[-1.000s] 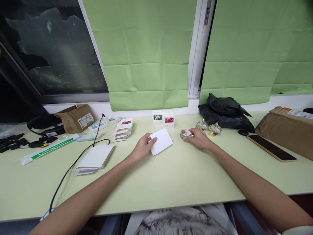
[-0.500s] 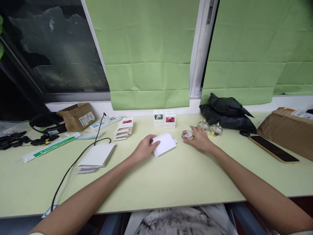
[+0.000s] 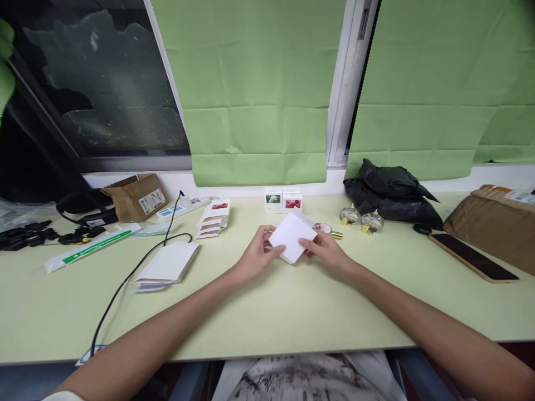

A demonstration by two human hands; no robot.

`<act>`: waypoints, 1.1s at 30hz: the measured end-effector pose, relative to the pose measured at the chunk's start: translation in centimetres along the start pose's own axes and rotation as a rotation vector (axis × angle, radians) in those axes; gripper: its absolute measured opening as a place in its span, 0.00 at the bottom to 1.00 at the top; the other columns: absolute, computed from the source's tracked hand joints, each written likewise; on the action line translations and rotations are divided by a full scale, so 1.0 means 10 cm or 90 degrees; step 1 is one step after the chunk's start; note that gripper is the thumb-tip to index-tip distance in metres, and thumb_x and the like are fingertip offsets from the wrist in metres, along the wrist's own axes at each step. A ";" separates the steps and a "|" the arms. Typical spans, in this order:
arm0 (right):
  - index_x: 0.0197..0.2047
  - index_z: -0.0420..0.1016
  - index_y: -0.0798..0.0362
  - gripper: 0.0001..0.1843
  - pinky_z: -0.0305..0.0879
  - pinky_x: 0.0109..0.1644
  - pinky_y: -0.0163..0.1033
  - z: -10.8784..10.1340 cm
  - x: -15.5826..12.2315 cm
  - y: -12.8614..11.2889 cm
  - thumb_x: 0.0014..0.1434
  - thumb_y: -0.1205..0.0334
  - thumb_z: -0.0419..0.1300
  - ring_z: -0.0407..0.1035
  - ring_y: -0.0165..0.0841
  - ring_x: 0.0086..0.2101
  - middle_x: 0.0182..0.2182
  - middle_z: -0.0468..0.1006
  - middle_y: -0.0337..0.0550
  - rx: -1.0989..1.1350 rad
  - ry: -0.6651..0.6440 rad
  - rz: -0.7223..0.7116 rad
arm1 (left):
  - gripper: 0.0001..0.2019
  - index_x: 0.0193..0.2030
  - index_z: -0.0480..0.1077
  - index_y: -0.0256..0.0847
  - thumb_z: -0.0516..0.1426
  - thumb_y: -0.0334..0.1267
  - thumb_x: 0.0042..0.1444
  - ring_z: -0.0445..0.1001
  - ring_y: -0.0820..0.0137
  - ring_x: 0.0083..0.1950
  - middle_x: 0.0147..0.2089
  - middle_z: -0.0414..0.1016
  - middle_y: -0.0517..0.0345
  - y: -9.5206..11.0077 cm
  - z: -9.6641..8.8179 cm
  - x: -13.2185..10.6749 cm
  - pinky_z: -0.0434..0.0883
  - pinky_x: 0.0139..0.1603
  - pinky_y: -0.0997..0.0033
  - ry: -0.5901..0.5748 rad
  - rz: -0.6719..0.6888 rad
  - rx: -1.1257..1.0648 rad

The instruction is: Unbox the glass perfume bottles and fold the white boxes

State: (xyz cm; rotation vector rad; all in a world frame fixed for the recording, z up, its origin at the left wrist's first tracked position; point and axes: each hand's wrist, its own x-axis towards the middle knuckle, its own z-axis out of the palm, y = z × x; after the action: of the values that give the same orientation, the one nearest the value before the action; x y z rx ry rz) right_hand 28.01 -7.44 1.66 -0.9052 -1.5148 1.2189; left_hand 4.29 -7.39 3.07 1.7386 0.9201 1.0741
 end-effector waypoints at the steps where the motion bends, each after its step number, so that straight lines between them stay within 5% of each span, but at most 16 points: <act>1: 0.47 0.76 0.53 0.25 0.73 0.35 0.42 0.00 -0.01 -0.01 0.60 0.41 0.68 0.72 0.36 0.33 0.37 0.79 0.45 0.000 0.014 -0.014 | 0.29 0.63 0.57 0.46 0.64 0.49 0.61 0.74 0.60 0.54 0.58 0.71 0.48 0.02 0.02 -0.02 0.74 0.53 0.57 0.059 0.034 0.075; 3: 0.46 0.76 0.53 0.23 0.73 0.37 0.44 0.02 -0.03 -0.05 0.60 0.42 0.68 0.73 0.36 0.33 0.37 0.80 0.45 -0.012 0.035 -0.032 | 0.30 0.66 0.58 0.49 0.64 0.47 0.62 0.70 0.57 0.62 0.65 0.66 0.47 0.09 0.06 -0.08 0.71 0.58 0.55 0.132 0.115 0.210; 6: 0.50 0.75 0.51 0.25 0.75 0.41 0.46 0.08 -0.09 -0.12 0.59 0.43 0.69 0.75 0.40 0.37 0.40 0.80 0.46 -0.023 0.025 -0.044 | 0.30 0.68 0.62 0.51 0.65 0.47 0.62 0.61 0.54 0.71 0.71 0.62 0.48 0.24 0.13 -0.16 0.64 0.68 0.53 0.052 0.184 0.266; 9: 0.51 0.74 0.49 0.21 0.74 0.46 0.46 0.14 -0.15 -0.19 0.63 0.44 0.66 0.74 0.41 0.44 0.46 0.79 0.47 -0.079 -0.047 -0.095 | 0.35 0.72 0.60 0.49 0.65 0.49 0.61 0.63 0.54 0.71 0.72 0.63 0.47 0.32 0.19 -0.20 0.64 0.69 0.54 -0.042 0.143 0.168; 11: 0.48 0.75 0.48 0.17 0.72 0.48 0.45 0.14 -0.17 -0.21 0.68 0.44 0.60 0.73 0.40 0.47 0.47 0.77 0.46 -0.160 -0.065 -0.138 | 0.30 0.70 0.63 0.44 0.61 0.51 0.66 0.69 0.55 0.67 0.68 0.70 0.46 0.30 0.20 -0.18 0.67 0.66 0.55 -0.074 0.100 0.073; 15: 0.44 0.71 0.47 0.14 0.70 0.46 0.45 0.11 -0.13 -0.13 0.68 0.45 0.60 0.70 0.38 0.44 0.44 0.72 0.44 -0.259 0.053 -0.154 | 0.25 0.62 0.71 0.37 0.56 0.55 0.68 0.76 0.55 0.58 0.58 0.79 0.45 0.17 0.16 -0.10 0.72 0.57 0.57 -0.088 -0.037 -0.096; 20: 0.52 0.63 0.45 0.25 0.75 0.41 0.44 0.09 -0.04 0.00 0.61 0.44 0.68 0.73 0.37 0.41 0.50 0.72 0.44 -0.090 0.107 -0.080 | 0.28 0.58 0.74 0.34 0.64 0.55 0.61 0.79 0.53 0.54 0.56 0.80 0.41 0.07 0.11 -0.05 0.74 0.53 0.58 -0.095 -0.146 -0.243; 25: 0.51 0.73 0.49 0.21 0.75 0.43 0.46 0.09 -0.03 -0.01 0.62 0.45 0.67 0.74 0.41 0.43 0.46 0.79 0.47 -0.010 0.031 -0.078 | 0.27 0.55 0.77 0.33 0.65 0.56 0.59 0.80 0.56 0.52 0.56 0.81 0.40 0.08 0.10 -0.05 0.74 0.51 0.61 -0.089 -0.162 -0.212; 33: 0.47 0.78 0.52 0.22 0.69 0.35 0.41 0.08 -0.07 -0.09 0.59 0.44 0.69 0.70 0.34 0.32 0.37 0.79 0.44 0.017 -0.019 -0.029 | 0.28 0.58 0.75 0.37 0.63 0.56 0.60 0.81 0.56 0.48 0.52 0.83 0.45 0.30 -0.04 -0.07 0.75 0.42 0.64 -0.129 -0.110 -0.091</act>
State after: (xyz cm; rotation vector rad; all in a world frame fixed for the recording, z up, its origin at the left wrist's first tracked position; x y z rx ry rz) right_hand 27.43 -8.54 2.35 -0.8332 -1.5321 1.2218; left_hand 4.06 -8.88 5.76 1.5869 0.8288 0.8144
